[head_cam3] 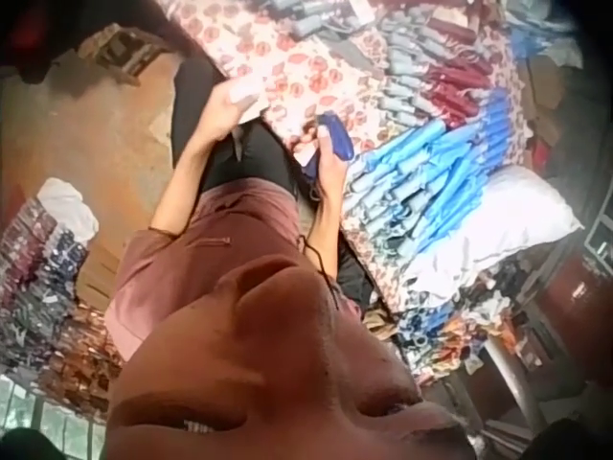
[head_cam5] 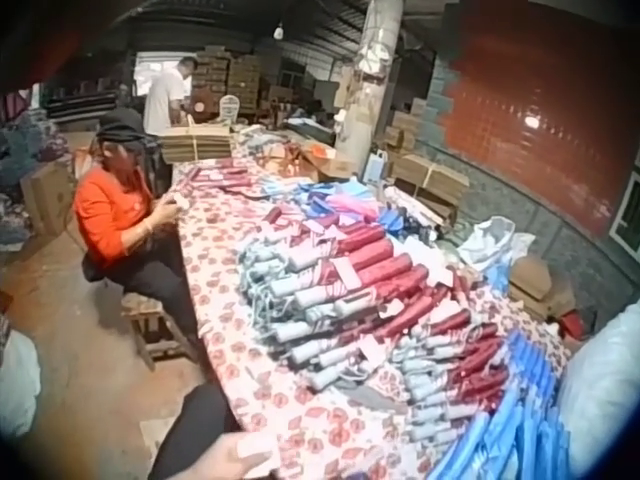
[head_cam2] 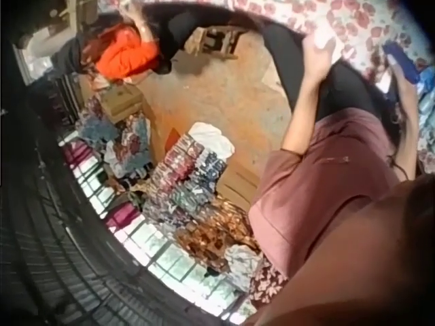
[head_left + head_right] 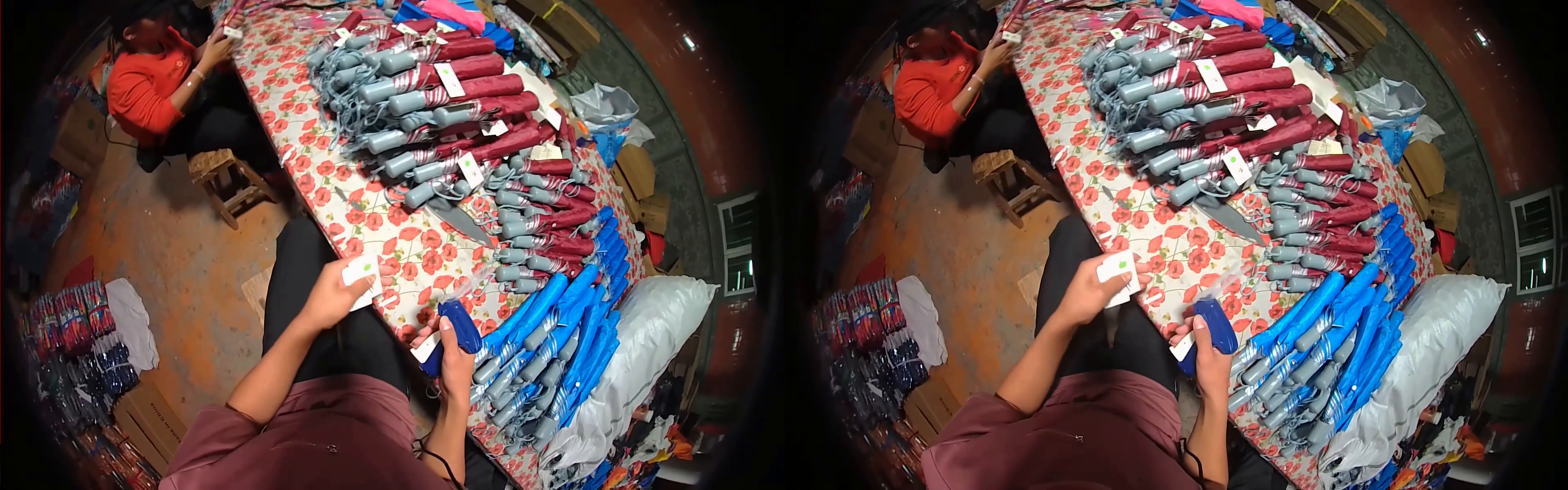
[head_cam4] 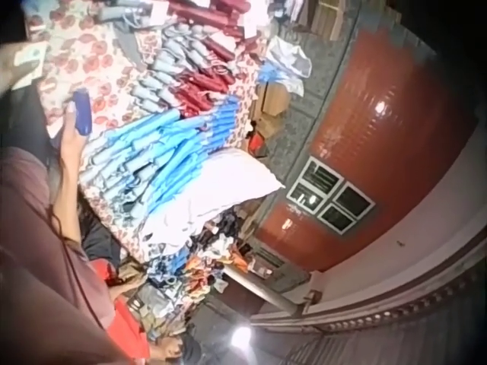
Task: Applying labels and tags to folded umbrellas at a production table.
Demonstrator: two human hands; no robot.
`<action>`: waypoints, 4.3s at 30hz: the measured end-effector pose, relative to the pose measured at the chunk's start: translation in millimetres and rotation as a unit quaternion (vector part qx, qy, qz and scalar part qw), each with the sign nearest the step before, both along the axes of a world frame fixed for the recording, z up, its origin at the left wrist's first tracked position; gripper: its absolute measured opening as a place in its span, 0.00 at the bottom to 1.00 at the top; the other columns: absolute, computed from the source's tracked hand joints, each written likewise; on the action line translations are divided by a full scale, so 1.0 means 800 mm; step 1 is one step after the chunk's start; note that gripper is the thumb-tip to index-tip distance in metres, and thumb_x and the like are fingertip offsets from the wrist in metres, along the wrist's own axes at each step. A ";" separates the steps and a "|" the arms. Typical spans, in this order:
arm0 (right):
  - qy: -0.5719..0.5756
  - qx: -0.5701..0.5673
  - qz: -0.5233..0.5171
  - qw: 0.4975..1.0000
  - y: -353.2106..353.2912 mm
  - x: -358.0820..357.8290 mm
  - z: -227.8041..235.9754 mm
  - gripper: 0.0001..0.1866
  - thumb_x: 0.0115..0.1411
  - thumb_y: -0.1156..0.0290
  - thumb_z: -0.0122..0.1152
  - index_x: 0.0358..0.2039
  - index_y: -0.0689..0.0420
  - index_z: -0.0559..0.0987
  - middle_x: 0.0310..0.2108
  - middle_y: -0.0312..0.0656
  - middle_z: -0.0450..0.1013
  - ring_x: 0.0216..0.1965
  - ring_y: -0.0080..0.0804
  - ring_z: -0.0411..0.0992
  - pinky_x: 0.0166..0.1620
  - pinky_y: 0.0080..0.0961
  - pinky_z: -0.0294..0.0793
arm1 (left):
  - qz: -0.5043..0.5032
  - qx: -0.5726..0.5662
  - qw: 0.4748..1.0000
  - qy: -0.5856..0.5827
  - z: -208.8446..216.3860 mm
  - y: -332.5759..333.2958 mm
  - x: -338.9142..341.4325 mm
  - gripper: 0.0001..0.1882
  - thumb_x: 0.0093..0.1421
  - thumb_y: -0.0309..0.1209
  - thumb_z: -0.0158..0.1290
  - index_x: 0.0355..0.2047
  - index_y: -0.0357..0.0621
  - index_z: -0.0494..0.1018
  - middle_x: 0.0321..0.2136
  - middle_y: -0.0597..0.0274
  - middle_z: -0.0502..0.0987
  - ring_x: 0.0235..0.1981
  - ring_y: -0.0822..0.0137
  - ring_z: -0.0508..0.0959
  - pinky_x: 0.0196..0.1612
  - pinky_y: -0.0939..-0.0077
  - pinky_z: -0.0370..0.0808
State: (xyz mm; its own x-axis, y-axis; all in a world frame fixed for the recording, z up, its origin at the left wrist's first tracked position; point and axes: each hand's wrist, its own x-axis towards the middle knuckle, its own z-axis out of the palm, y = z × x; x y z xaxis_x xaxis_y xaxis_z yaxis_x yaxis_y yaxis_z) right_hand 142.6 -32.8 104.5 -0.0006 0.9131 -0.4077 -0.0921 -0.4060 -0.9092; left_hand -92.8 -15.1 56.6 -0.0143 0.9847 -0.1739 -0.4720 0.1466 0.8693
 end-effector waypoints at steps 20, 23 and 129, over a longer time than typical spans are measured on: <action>-0.012 0.115 0.168 0.979 -0.045 0.014 0.007 0.22 0.67 0.66 0.57 0.54 0.71 0.76 0.35 0.47 0.79 0.34 0.31 0.74 0.41 0.23 0.74 | 0.024 0.007 0.977 0.213 0.057 -0.070 0.049 0.10 0.60 0.21 0.64 0.41 0.29 0.80 0.27 0.61 0.82 0.24 0.75 0.75 0.29 0.85 0.74; 0.000 0.101 0.154 0.983 -0.049 0.012 0.007 0.22 0.66 0.66 0.57 0.54 0.71 0.76 0.35 0.47 0.79 0.33 0.31 0.74 0.41 0.22 0.73 | -0.001 0.017 0.975 0.222 0.060 -0.071 0.047 0.10 0.60 0.21 0.64 0.41 0.29 0.80 0.27 0.60 0.83 0.24 0.75 0.76 0.29 0.85 0.74; -0.159 -0.054 -0.250 0.954 -0.025 0.087 -0.095 0.17 0.65 0.71 0.62 0.52 0.65 0.80 0.41 0.42 0.82 0.36 0.29 0.78 0.43 0.19 0.76 | -0.082 0.024 0.867 0.492 -0.039 -0.006 0.140 0.12 0.57 0.27 0.67 0.39 0.40 0.77 0.33 0.60 0.74 0.27 0.62 0.74 0.32 0.70 0.71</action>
